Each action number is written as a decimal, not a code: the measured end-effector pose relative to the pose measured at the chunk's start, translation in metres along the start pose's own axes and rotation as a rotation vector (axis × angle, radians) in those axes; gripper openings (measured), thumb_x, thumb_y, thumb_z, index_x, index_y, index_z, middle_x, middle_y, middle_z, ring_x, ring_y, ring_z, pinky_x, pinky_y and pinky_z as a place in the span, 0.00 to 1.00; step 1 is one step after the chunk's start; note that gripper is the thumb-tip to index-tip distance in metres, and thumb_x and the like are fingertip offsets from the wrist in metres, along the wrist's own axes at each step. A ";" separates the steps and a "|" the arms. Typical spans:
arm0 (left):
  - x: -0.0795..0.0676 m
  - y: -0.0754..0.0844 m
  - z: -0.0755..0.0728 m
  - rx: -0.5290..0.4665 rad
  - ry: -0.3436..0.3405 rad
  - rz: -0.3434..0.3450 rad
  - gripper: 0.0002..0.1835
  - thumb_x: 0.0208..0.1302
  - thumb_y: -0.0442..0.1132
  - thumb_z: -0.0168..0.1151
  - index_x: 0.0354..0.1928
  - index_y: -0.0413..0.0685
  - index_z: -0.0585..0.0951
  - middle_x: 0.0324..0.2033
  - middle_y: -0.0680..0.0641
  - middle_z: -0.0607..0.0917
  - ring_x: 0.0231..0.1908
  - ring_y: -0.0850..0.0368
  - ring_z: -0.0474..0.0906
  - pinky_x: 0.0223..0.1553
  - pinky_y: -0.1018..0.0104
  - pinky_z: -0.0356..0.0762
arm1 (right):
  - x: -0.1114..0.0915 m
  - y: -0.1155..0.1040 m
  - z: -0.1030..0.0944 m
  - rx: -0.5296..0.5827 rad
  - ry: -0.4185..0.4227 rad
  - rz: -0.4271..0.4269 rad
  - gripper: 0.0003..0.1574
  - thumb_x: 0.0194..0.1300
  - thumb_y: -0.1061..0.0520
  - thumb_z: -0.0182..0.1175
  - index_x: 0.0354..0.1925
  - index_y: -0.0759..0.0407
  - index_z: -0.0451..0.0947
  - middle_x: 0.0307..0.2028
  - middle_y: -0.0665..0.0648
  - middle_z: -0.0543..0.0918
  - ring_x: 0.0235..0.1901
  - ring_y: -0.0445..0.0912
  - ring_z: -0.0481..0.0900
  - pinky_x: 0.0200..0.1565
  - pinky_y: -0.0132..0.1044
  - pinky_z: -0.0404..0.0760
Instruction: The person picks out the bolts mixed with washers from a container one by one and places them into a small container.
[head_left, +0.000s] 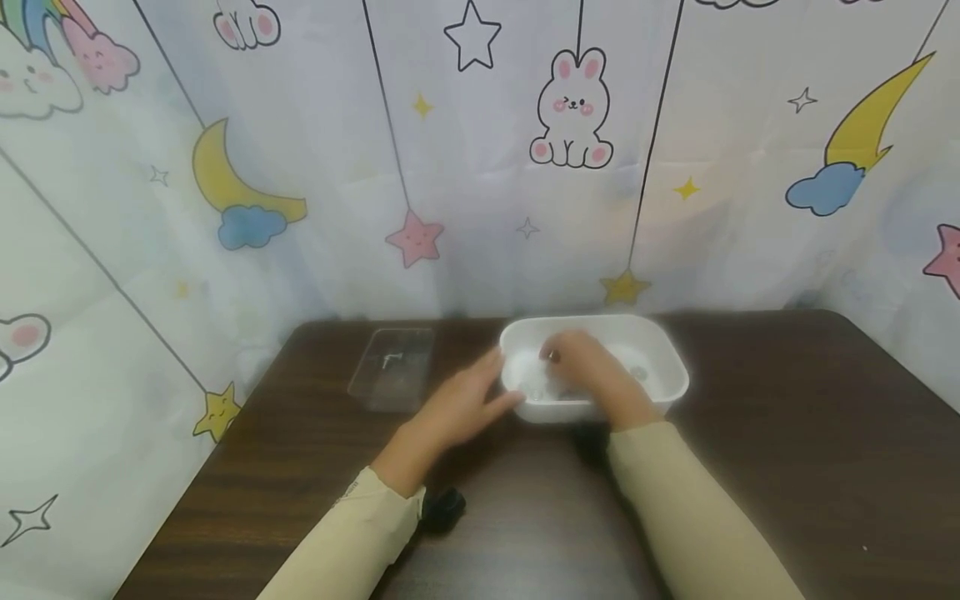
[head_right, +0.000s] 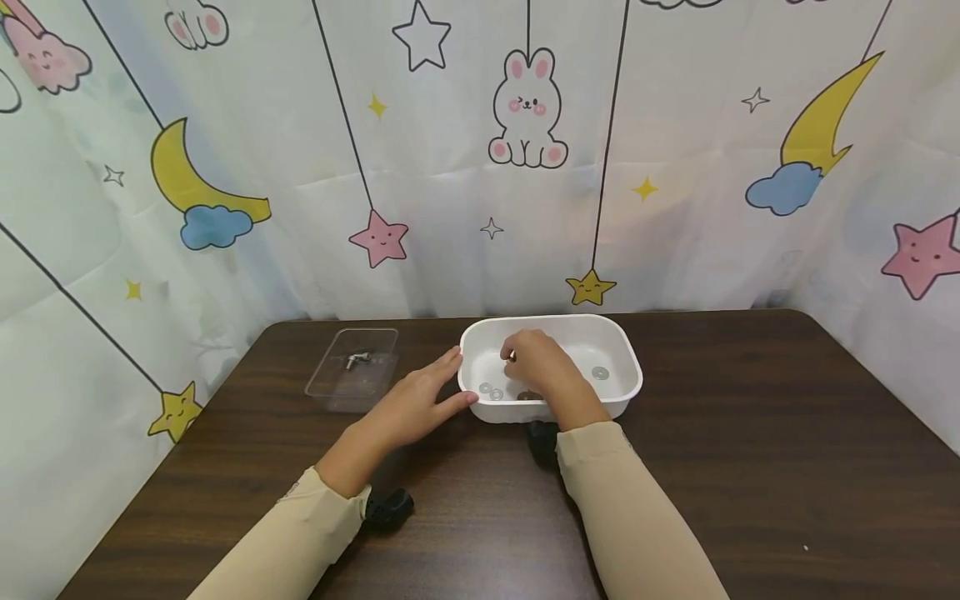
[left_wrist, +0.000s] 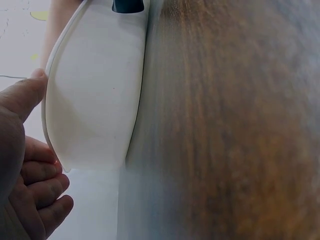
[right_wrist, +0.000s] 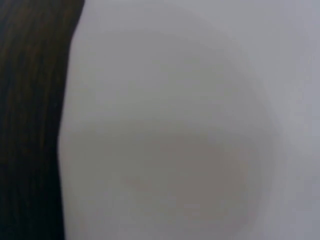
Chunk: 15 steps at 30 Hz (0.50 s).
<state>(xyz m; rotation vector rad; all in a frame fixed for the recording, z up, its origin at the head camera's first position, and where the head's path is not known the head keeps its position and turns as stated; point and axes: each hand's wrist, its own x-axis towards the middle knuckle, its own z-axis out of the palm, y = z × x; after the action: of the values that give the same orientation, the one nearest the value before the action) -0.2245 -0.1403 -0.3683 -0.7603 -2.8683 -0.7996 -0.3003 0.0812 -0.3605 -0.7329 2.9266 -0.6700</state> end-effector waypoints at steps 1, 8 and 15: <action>0.000 0.000 0.000 0.001 0.000 0.001 0.44 0.69 0.61 0.56 0.78 0.52 0.52 0.76 0.49 0.59 0.71 0.50 0.62 0.69 0.50 0.65 | 0.001 0.000 0.000 0.005 0.012 -0.009 0.15 0.60 0.64 0.64 0.47 0.63 0.83 0.42 0.62 0.87 0.44 0.55 0.83 0.51 0.50 0.82; 0.002 -0.002 0.003 0.001 0.002 0.001 0.44 0.69 0.62 0.55 0.78 0.52 0.51 0.76 0.49 0.59 0.71 0.50 0.63 0.69 0.50 0.66 | 0.003 0.004 0.001 0.031 0.073 -0.032 0.18 0.56 0.66 0.65 0.47 0.62 0.84 0.41 0.61 0.87 0.44 0.54 0.83 0.51 0.49 0.82; 0.000 -0.001 0.001 0.007 -0.002 -0.010 0.44 0.69 0.62 0.55 0.78 0.52 0.51 0.76 0.50 0.58 0.72 0.51 0.61 0.70 0.51 0.65 | 0.005 0.004 0.001 0.050 0.091 -0.038 0.17 0.55 0.68 0.64 0.45 0.62 0.84 0.44 0.62 0.86 0.48 0.56 0.82 0.54 0.51 0.81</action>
<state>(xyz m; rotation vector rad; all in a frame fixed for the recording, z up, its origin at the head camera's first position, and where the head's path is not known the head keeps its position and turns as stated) -0.2251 -0.1399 -0.3695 -0.7470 -2.8772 -0.7900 -0.3059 0.0815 -0.3626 -0.7747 2.9716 -0.7977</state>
